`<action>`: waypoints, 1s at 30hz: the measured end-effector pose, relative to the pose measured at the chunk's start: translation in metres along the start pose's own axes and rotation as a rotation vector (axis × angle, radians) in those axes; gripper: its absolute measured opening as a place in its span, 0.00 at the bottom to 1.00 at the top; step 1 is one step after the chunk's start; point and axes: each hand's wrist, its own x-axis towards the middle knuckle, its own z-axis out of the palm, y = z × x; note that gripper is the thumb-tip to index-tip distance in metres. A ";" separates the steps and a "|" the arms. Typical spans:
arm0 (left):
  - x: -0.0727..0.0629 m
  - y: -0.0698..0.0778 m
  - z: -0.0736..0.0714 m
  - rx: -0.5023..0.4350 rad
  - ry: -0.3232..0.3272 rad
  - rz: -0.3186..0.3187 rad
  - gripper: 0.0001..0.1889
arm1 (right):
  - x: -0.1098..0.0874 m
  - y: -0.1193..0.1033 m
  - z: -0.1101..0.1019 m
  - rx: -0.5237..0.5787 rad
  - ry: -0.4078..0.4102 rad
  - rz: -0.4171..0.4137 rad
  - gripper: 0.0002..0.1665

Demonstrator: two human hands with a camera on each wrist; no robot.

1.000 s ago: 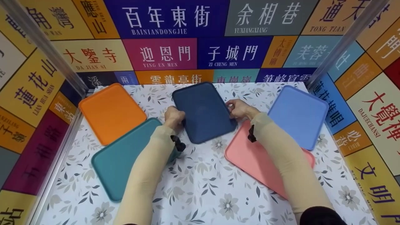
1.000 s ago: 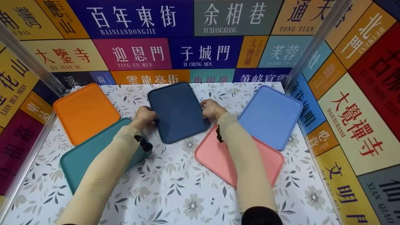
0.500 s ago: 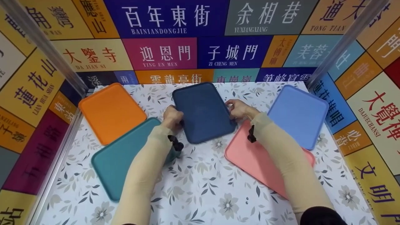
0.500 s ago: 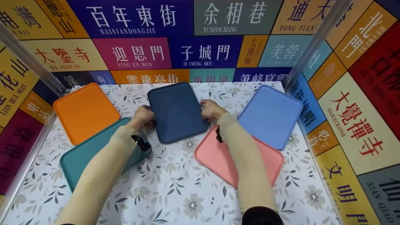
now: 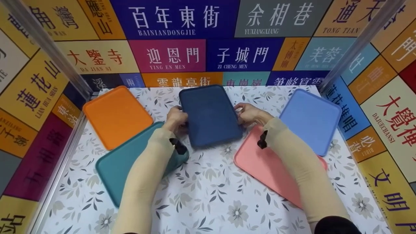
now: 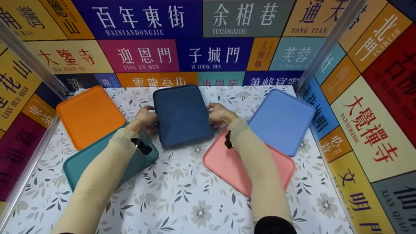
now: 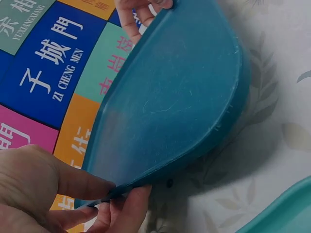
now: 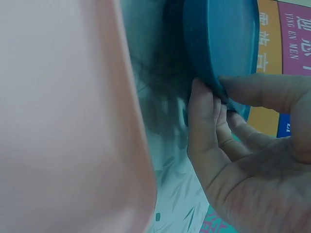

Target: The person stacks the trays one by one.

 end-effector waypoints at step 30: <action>-0.033 0.033 -0.023 -0.079 -0.103 0.118 0.37 | -0.008 -0.002 -0.002 0.332 0.101 -0.061 0.38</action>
